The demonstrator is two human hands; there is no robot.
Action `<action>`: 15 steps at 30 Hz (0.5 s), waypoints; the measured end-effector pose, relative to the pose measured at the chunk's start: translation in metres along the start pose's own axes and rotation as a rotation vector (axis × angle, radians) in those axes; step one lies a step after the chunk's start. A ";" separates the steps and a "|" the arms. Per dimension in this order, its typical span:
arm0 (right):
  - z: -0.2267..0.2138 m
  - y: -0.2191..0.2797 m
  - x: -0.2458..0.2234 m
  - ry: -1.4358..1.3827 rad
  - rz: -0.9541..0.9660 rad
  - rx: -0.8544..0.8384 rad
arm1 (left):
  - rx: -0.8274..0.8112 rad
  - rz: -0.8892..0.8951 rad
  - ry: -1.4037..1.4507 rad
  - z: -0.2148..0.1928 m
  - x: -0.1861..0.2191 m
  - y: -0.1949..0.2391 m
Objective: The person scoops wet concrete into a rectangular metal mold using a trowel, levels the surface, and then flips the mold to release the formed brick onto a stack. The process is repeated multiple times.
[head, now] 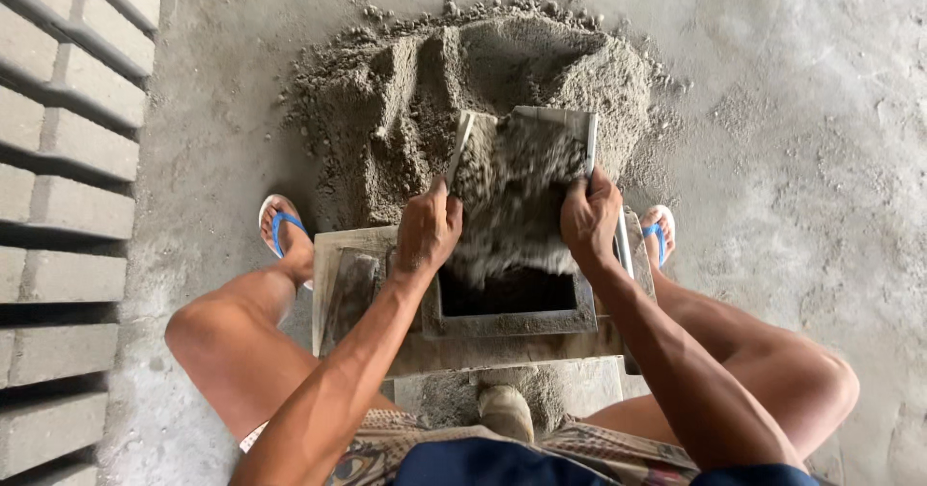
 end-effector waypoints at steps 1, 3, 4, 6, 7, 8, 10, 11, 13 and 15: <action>-0.004 0.001 -0.005 -0.026 -0.017 0.021 | 0.003 0.022 -0.018 0.003 -0.003 -0.001; -0.012 0.006 -0.012 -0.052 -0.028 0.040 | 0.003 0.041 -0.038 0.009 -0.010 0.003; -0.014 0.008 -0.013 -0.066 -0.011 0.003 | -0.018 0.058 -0.058 0.011 -0.013 0.004; -0.031 0.009 -0.034 -0.084 0.007 -0.035 | -0.040 0.074 -0.081 0.005 -0.008 0.008; -0.045 0.009 -0.053 -0.042 -0.007 -0.102 | -0.042 0.074 -0.088 -0.003 0.001 0.012; -0.059 0.006 -0.073 -0.002 -0.024 -0.165 | -0.042 0.079 -0.095 -0.012 0.011 0.013; -0.058 0.006 -0.086 0.377 0.046 -0.488 | -0.104 0.038 -0.213 -0.009 -0.001 -0.010; -0.059 0.010 -0.091 0.763 0.121 -0.809 | -0.169 -0.006 -0.328 -0.006 -0.007 -0.018; -0.083 0.022 -0.118 0.708 0.023 -0.870 | -0.287 -0.022 -0.381 -0.007 -0.006 -0.020; -0.105 0.028 -0.113 0.653 -0.084 -0.918 | -0.392 -0.029 -0.434 -0.024 0.032 -0.014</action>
Point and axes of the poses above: each hand's wrist, its own y-axis away from the middle knuckle, its own z-axis out of the palm, x = y × z, the point moved 1 cm from there along -y, towards the middle knuckle, and after that the axes turned 13 degrees about -z, right-handed, at the moved point
